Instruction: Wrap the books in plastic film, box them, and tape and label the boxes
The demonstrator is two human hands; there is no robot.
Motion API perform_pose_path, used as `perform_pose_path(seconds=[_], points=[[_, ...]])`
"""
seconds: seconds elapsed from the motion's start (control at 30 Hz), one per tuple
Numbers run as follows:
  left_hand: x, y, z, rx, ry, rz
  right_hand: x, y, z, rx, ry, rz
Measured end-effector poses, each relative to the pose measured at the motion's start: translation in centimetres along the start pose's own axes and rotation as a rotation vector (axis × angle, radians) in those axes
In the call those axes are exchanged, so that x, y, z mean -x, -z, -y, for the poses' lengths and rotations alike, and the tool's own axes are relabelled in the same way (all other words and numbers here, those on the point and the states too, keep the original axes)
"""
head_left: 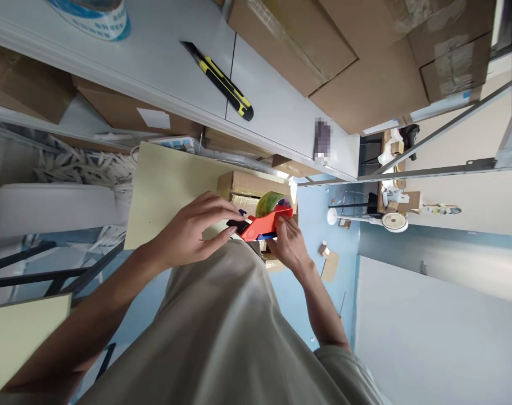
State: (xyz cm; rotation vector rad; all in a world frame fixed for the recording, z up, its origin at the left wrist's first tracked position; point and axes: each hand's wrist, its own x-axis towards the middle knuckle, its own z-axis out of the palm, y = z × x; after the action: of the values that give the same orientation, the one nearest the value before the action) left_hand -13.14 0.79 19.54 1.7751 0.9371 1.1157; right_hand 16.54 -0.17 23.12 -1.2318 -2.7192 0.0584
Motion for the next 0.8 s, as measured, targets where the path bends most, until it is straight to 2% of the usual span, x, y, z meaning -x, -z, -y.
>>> perform_pose_path(seconds=[0.13,0.27,0.43,0.53,0.6,0.7,0.8], points=[[-0.5,0.3,0.2,0.099,0.082,0.014,-0.4,1.0,0.2,-0.043,0.01,0.084],[-0.7,-0.7,2.4,0.287,0.256,0.042,-1.4,1.8,-0.2,-0.123,-0.056,0.236],[0.4,-5.0,7.1,0.622,0.567,0.029,-4.2,1.0,-1.6,-0.169,-0.256,0.599],[1.5,-7.8,8.5,0.714,0.646,-0.024,-5.8,0.9,-3.0,-0.224,-0.312,0.794],[2.0,-8.7,8.8,0.759,0.684,-0.056,-6.7,2.0,-4.2,-0.283,-0.341,0.895],[2.6,-8.1,10.0,0.727,0.736,-0.162,-7.7,5.2,-6.7,-0.351,-0.418,1.02],[2.8,-6.0,12.9,0.596,0.775,-0.384,-8.8,8.4,-9.1,-0.384,-0.545,1.122]])
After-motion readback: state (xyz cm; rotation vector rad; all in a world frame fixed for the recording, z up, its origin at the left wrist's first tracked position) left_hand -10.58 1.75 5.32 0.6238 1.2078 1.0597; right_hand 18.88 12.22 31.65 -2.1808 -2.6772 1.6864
